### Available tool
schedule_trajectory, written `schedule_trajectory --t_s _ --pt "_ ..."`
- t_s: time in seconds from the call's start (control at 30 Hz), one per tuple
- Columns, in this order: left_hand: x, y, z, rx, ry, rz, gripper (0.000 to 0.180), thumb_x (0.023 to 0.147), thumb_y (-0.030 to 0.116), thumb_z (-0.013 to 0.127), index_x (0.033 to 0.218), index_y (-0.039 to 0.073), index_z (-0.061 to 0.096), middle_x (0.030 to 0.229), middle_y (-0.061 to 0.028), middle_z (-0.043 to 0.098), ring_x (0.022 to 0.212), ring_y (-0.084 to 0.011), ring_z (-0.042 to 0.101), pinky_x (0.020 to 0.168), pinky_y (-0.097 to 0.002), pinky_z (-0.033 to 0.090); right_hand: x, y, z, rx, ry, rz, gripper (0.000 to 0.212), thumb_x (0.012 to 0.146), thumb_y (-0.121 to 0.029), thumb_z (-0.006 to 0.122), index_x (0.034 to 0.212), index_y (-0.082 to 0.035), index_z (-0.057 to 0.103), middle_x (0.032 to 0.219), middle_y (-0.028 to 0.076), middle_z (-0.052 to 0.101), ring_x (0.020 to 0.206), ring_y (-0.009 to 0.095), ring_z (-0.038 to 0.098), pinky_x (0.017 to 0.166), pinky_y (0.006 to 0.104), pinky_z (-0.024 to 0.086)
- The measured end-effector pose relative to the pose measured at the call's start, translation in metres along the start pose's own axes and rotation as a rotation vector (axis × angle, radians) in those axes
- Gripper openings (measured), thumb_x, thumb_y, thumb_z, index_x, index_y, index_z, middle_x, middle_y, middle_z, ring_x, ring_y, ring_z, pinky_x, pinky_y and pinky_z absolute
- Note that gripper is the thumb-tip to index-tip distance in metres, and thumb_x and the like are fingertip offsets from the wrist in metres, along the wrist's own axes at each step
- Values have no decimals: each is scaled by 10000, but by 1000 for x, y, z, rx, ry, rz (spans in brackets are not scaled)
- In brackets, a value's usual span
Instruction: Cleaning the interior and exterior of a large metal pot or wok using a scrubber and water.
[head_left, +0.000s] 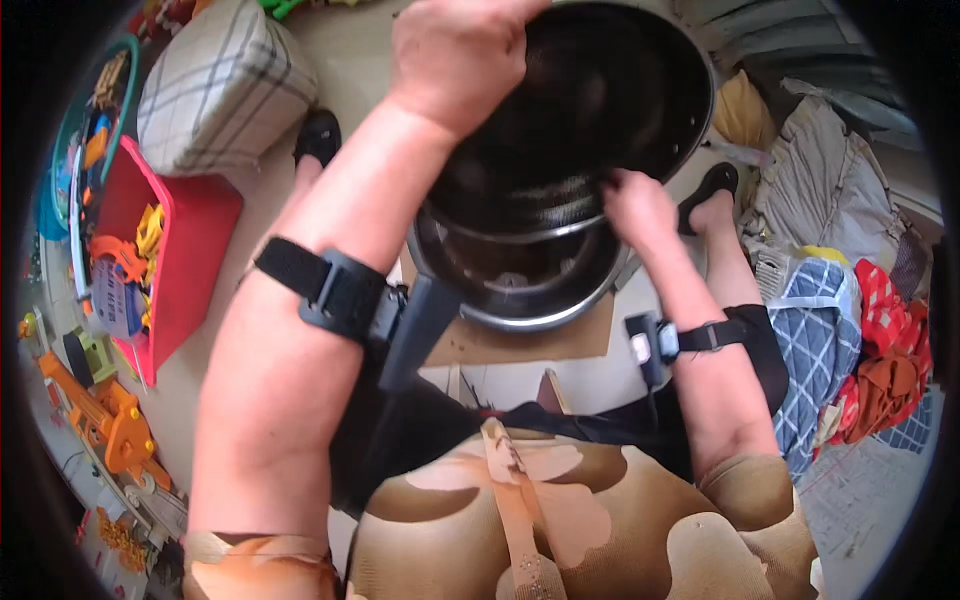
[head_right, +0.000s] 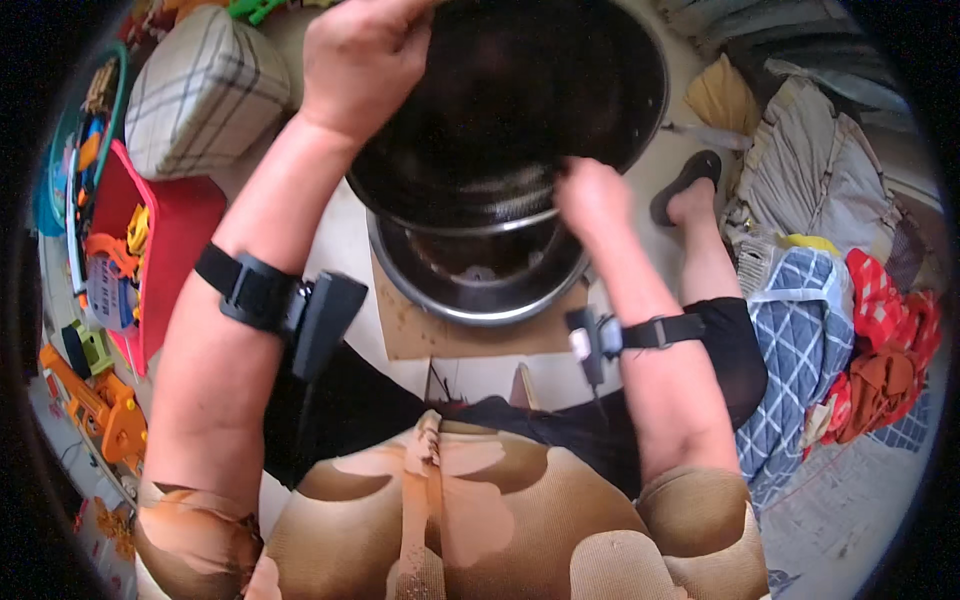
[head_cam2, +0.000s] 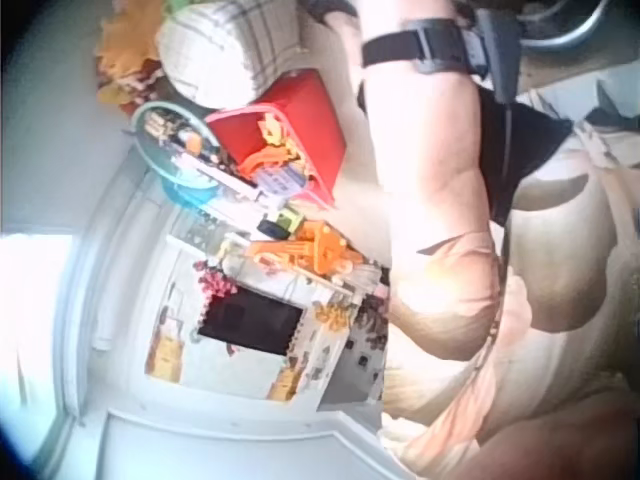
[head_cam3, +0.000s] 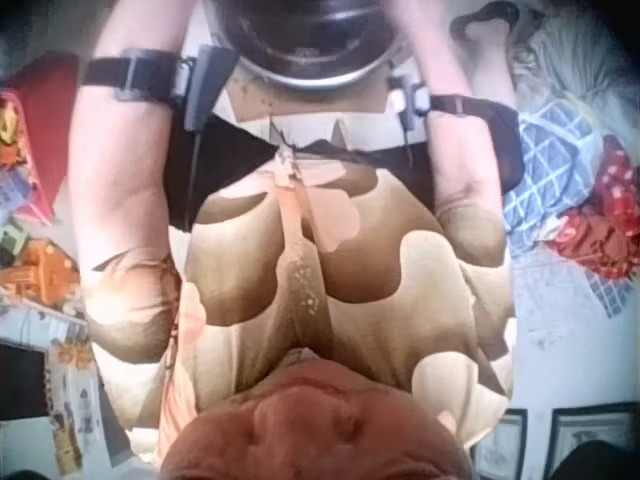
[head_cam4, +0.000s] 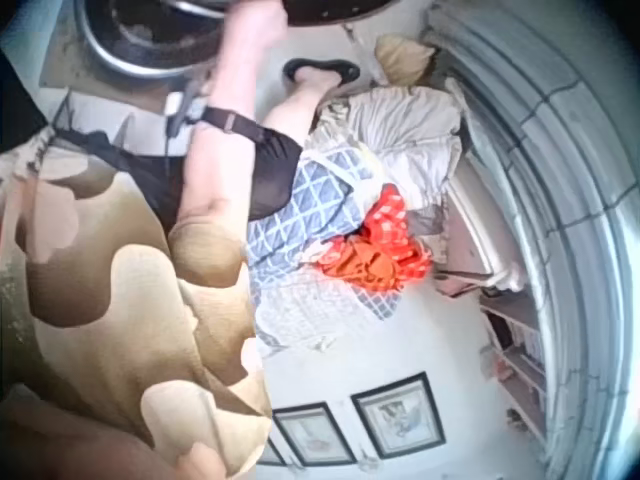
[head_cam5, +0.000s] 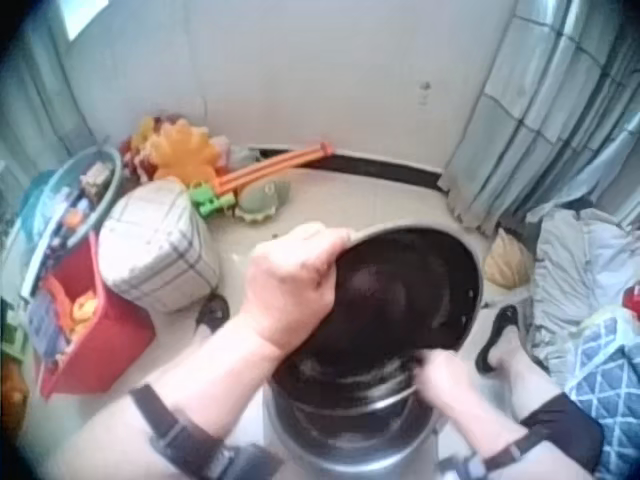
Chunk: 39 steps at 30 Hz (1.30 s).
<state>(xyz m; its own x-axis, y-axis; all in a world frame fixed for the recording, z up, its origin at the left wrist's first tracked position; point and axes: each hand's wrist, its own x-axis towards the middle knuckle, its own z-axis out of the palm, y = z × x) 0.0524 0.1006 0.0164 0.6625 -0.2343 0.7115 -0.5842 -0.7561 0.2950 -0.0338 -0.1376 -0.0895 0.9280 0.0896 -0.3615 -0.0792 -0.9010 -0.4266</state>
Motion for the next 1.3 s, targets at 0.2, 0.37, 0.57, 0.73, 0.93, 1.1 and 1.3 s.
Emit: schedule_trajectory --t_s 0.2,0.37,0.57,0.73,0.93,1.1,1.3 --pt "-4 -13 17 -19 19 -6 213 797 61 647 981 151 707 873 -67 675 747 -299 656 637 -366 532 -6 -38 40 -8 -154 -10 251 860 -246 556 1006 -123 718 981 184 691 946 369 660 880 460 510" --pt "1 -6 1 -72 71 44 231 747 -8 582 936 101 659 798 -120 627 739 -334 638 643 -393 520 3 20 -12 -101 98 90 265 895 -169 551 1088 -62 698 975 210 687 894 380 670 782 432 541" --pt "-8 -15 17 -39 28 -25 198 815 46 657 990 126 706 848 -82 675 742 -288 665 645 -341 535 -7 -67 52 296 -266 -56 290 897 -254 553 1108 -107 687 1013 185 684 975 369 645 844 472 518" --pt "2 -6 8 -84 68 -16 244 748 -16 586 947 95 672 812 -128 641 741 -335 642 652 -399 521 -5 6 11 176 16 145 237 905 -169 531 1035 -89 712 959 182 702 879 352 684 767 451 550" --pt "-6 -12 18 -50 40 -33 223 801 46 652 997 134 711 852 -84 677 736 -288 665 644 -340 538 -8 -99 54 590 -223 20 316 882 -277 586 1092 -67 692 1025 229 663 1022 399 620 906 419 480" --pt "-8 -14 13 -101 42 -60 236 798 39 621 996 140 703 856 -68 678 759 -294 662 660 -344 539 -17 -10 57 158 -96 76 337 862 -282 607 1155 -142 696 1080 188 674 1039 353 636 929 418 496" --pt "-13 -13 9 -95 91 -62 265 745 -30 590 963 95 675 807 -126 641 747 -321 647 661 -384 521 -5 -5 6 106 99 133 317 889 -251 571 1150 -110 682 1024 203 680 989 379 641 874 449 507"
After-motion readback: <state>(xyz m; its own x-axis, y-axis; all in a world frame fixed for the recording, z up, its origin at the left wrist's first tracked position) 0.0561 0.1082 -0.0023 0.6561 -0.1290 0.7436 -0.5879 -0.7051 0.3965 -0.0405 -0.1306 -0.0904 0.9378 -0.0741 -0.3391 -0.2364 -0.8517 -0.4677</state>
